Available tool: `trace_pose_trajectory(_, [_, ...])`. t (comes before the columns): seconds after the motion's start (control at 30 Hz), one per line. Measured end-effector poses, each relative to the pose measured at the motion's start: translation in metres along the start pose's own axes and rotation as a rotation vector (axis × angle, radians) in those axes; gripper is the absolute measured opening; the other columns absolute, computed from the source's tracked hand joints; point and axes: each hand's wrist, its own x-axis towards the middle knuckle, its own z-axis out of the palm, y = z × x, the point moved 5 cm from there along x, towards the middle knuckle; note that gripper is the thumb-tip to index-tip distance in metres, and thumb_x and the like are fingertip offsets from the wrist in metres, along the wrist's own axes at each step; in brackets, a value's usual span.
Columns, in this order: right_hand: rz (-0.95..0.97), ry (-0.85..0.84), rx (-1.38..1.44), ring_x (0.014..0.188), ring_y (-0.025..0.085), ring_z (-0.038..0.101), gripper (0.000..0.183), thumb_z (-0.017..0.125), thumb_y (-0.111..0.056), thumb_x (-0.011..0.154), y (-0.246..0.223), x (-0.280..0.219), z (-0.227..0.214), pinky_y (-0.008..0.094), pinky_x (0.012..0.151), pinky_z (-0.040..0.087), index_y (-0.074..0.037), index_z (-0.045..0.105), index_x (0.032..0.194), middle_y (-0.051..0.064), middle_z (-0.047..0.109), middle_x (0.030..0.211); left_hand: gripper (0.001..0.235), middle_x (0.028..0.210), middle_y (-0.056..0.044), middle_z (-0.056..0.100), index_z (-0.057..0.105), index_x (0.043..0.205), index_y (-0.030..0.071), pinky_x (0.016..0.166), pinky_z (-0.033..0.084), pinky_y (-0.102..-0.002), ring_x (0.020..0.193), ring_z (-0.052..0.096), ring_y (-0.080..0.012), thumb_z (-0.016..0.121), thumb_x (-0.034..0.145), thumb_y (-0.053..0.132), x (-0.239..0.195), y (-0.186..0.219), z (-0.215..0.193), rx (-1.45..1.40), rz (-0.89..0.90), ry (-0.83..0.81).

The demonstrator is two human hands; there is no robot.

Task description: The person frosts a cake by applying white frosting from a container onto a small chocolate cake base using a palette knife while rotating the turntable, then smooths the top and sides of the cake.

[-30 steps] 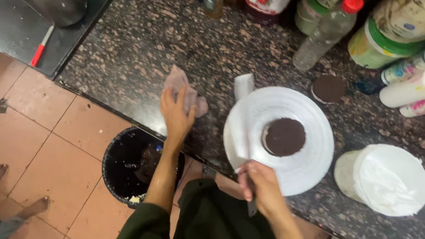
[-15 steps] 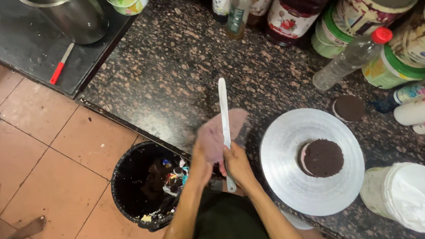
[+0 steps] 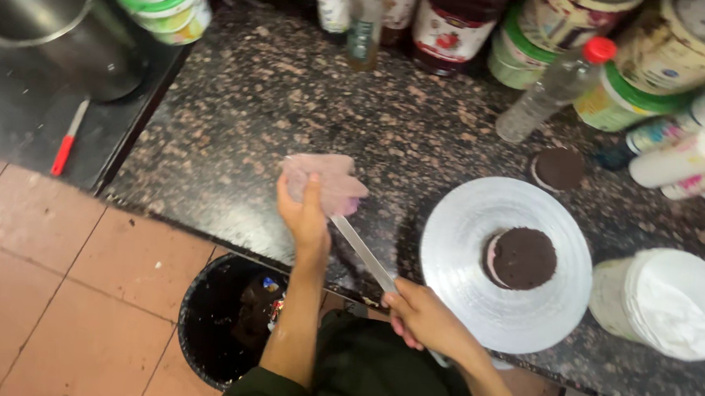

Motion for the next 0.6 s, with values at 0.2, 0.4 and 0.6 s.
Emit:
trace_pose_trajectory(0.2, [-0.009,0.080,0.161,0.046,0.010,0.059,0.022,0.047,-0.018,0.104,0.016,-0.055,-0.053,0.027,0.042,0.049,0.000,0.059,0.107,0.006,0.068,0.067,0.065,0.141,-0.027,0.046,0.047,0.144,-0.004,0.109,0.037,-0.047,0.130,0.043,-0.0360,0.077,0.089,0.015,-0.002,0.003,0.032,0.953,0.416,-0.227])
trace_pose_trajectory(0.4, [-0.352,0.380,0.365,0.072,0.013,0.065,0.043,0.050,-0.005,0.101,0.034,-0.107,-0.113,0.029,0.067,0.057,0.002,0.050,0.143,0.011,0.071,0.101,0.023,0.141,-0.020,0.059,0.068,0.119,-0.002,0.116,0.038,-0.046,0.137,0.049,-0.0339,0.061,0.100,0.010,-0.102,0.022,0.110,0.975,0.474,-0.318])
trace_pose_trajectory(0.6, [-0.357,0.614,0.661,0.066,0.018,0.064,0.042,0.053,-0.005,0.102,0.096,-0.159,-0.195,0.032,0.061,0.054,0.001,0.047,0.142,0.018,0.068,0.086,0.017,0.112,-0.014,0.072,0.069,0.108,-0.002,0.096,0.052,-0.035,0.107,0.068,-0.0250,0.057,0.096,0.002,-0.244,-0.002,0.208,0.596,0.114,-0.857])
